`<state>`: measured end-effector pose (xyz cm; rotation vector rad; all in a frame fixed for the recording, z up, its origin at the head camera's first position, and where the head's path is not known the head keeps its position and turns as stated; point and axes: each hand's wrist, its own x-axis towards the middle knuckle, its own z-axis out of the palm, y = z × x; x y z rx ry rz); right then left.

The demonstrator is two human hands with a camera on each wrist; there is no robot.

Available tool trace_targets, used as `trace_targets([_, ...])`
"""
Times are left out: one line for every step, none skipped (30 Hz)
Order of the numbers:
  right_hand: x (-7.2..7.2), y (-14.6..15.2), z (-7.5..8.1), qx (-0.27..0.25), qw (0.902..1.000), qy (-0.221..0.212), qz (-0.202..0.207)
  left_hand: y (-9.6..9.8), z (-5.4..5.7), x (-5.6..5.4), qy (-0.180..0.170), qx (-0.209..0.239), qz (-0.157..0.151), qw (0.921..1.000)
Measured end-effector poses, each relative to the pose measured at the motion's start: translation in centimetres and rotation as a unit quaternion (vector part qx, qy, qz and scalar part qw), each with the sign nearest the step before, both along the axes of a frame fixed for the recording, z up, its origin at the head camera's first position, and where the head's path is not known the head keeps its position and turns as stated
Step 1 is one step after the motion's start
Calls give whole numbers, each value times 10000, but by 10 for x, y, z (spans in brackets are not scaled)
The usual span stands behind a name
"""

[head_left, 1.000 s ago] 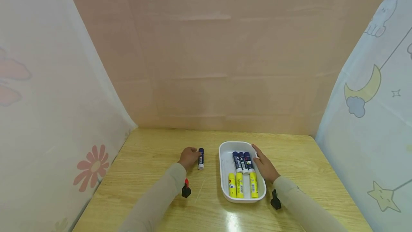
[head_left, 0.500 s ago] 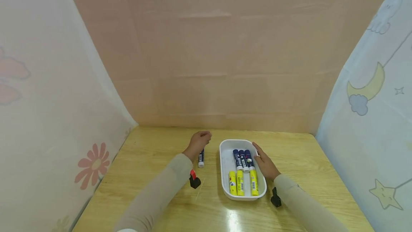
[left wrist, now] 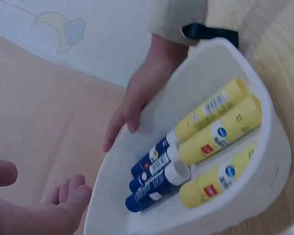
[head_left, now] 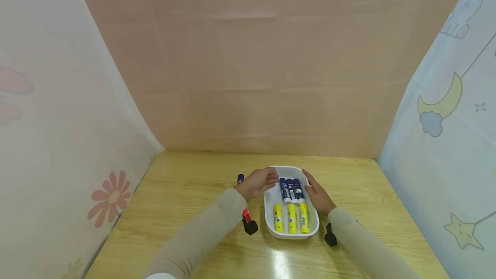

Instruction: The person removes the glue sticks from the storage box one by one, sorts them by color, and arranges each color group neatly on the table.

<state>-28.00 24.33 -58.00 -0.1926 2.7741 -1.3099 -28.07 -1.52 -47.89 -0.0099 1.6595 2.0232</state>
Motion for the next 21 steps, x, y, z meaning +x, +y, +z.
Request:
trace_targets([0,0,0,12,10000,11,-6,2,1,1,-119,141,10,9998])
trace_targets([0,-1,0,26,10000,22,-11,4,2,2,-241,269,36,9993])
trace_targets([0,-1,-1,48,10000,42,-4,5,2,2,-302,294,38,9991])
trace_targets([0,-1,-1,53,10000,64,-4,7,2,2,-369,326,63,9988])
trace_targets([0,-1,-1,57,10000,70,1,8,2,2,-425,305,101,9986])
trace_targets([0,-2,-1,12,10000,56,-8,10,1,2,-514,316,153,9981])
trace_targets([0,-2,0,-7,10000,46,26,11,0,2,-589,313,198,9976])
trace_targets([0,-1,1,-26,10000,40,49,13,-1,1,-658,288,250,9971])
trace_targets([0,-1,1,-52,10000,35,67,14,-2,1,-745,272,302,9964])
trace_targets([0,-1,0,-84,9999,18,65,16,-4,0,-816,263,337,9957])
trace_targets([0,-1,0,-100,9999,1,60,17,-5,0,-901,243,381,9949])
trace_targets([0,-1,0,-106,9999,8,69,19,-7,-1,-981,239,408,9940])
trace_targets([-1,0,-1,-102,9999,12,70,20,-8,-1,-1032,204,430,9935])
trace_targets([-1,0,-1,-110,9999,9,50,22,-10,-1,-1055,150,434,9934])
trace_targets([-1,0,-2,-116,9999,1,27,23,-11,-2,-1102,114,453,9928])
trace_targets([-1,0,-2,-115,9999,-4,22,25,-12,-2,-1131,79,471,9924])
trace_targets([-1,0,-1,-128,9999,-13,22,26,-13,-3,-1194,48,515,9915])
trace_targets([0,0,-1,-137,9999,-14,24,27,-14,-4,-1231,12,539,9909])
trace_targets([0,-1,-1,-154,9999,-23,13,28,-16,-4,-1268,-23,571,9903])
trace_targets([0,-1,-1,-159,9999,-25,12,29,-17,-5,-1310,-43,595,9896])
trace_targets([0,-1,0,-174,9998,-22,2,30,-18,-6,-1366,-37,625,9886])
